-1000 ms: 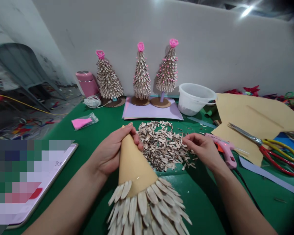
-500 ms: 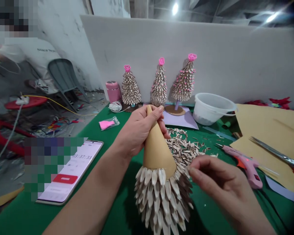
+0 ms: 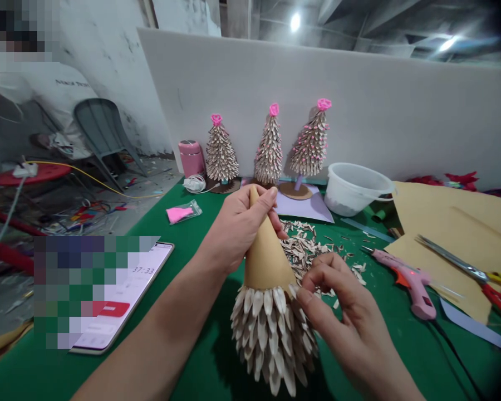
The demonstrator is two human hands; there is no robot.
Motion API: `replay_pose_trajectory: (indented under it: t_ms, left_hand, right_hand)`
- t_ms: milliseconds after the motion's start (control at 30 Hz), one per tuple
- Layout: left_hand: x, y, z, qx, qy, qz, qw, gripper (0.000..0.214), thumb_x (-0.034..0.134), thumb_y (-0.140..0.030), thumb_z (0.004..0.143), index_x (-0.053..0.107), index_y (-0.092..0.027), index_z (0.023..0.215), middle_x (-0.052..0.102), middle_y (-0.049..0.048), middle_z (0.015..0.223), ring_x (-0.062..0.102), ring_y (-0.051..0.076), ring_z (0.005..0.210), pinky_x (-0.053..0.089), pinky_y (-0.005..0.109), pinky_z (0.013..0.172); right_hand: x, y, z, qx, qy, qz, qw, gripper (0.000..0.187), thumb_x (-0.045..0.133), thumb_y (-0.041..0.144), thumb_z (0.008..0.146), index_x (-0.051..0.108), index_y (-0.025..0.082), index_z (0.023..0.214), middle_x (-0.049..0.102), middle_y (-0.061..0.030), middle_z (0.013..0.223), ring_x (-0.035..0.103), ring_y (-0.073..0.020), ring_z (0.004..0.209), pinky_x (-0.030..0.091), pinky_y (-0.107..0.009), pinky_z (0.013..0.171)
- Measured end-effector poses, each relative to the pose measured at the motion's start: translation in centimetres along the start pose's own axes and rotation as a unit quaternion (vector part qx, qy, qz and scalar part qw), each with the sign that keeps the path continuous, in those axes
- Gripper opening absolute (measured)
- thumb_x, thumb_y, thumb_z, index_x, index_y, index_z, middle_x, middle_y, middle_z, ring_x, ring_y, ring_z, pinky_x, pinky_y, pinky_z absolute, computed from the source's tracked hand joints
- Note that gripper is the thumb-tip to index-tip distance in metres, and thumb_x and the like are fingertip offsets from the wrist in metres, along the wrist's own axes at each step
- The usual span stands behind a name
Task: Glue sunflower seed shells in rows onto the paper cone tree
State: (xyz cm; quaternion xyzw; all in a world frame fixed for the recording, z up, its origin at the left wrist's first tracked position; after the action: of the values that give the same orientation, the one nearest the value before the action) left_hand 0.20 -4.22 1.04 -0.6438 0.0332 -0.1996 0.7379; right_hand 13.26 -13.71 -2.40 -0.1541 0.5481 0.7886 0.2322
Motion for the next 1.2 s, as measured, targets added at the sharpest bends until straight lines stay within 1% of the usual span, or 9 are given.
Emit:
replay_pose_trajectory:
  t_ms: [167,500,800,967,1100,1200]
  left_hand:
    - [-0.1,0.2,0.1,-0.007,-0.003,-0.001,1.0,0.019,0.052,-0.034,0.079,0.043,-0.019,0.07,0.058,-0.0033,0.053,0.059,0.013,0.047,0.049,0.025,0.048]
    - [0.0,0.2,0.0,-0.013,-0.011,0.002,1.0,0.019,0.053,-0.034,0.078,0.045,-0.019,0.069,0.058,-0.0033,0.053,0.059,0.014,0.047,0.048,0.024,0.047]
    - [0.2,0.2,0.0,-0.022,-0.012,0.001,1.0,0.019,0.052,-0.034,0.079,0.045,-0.019,0.07,0.059,-0.0032,0.054,0.06,0.015,0.048,0.049,0.026,0.048]
    - [0.2,0.2,-0.1,-0.022,-0.014,0.0,1.0,0.019,0.054,-0.034,0.078,0.045,-0.019,0.069,0.059,-0.0031,0.053,0.06,0.014,0.048,0.049,0.025,0.048]
    - [0.1,0.3,-0.1,-0.024,-0.01,-0.007,1.0,0.019,0.054,-0.035,0.078,0.046,-0.019,0.07,0.059,-0.003,0.053,0.06,0.014,0.048,0.048,0.025,0.048]
    - [0.1,0.2,0.0,-0.041,0.01,-0.026,0.999,0.019,0.053,-0.034,0.079,0.045,-0.019,0.07,0.059,-0.0029,0.053,0.06,0.014,0.048,0.047,0.025,0.049]
  right_hand:
    - [0.5,0.1,0.0,0.001,-0.001,-0.005,1.0,0.014,0.048,0.021,0.076,0.048,0.02,0.062,0.044,-0.0014,0.074,0.047,-0.0149,0.07,0.041,-0.026,0.059]
    - [0.9,0.2,0.1,0.004,-0.022,-0.003,1.0,0.015,0.048,0.02,0.073,0.047,0.02,0.058,0.045,-0.0027,0.074,0.048,-0.0155,0.067,0.042,-0.026,0.054]
    - [1.0,0.0,0.1,0.01,-0.011,-0.004,1.0,0.015,0.046,0.022,0.074,0.045,0.02,0.059,0.044,-0.0027,0.074,0.046,-0.0157,0.068,0.041,-0.028,0.057]
    - [1.1,0.0,0.1,0.012,-0.01,0.003,1.0,0.016,0.046,0.021,0.074,0.044,0.02,0.058,0.044,-0.0026,0.075,0.046,-0.0162,0.07,0.04,-0.028,0.058]
    - [0.4,-0.2,-0.2,0.01,-0.004,0.003,1.0,0.015,0.047,0.024,0.076,0.045,0.021,0.062,0.043,-0.0022,0.075,0.046,-0.017,0.072,0.039,-0.029,0.061]
    - [-0.8,-0.7,0.0,0.013,-0.021,0.007,1.0,0.015,0.044,0.028,0.081,0.048,0.022,0.068,0.045,-0.0022,0.08,0.046,-0.0184,0.081,0.038,-0.03,0.067]
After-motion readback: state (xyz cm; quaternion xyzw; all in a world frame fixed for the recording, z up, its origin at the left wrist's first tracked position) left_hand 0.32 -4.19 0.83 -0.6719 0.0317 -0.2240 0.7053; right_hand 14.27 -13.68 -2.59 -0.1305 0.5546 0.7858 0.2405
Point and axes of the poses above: each hand's wrist, its own z-axis towards the middle knuckle, its own x-axis out of the palm, y = z × x, the point moved 1 cm from there along z, towards the middle knuckle
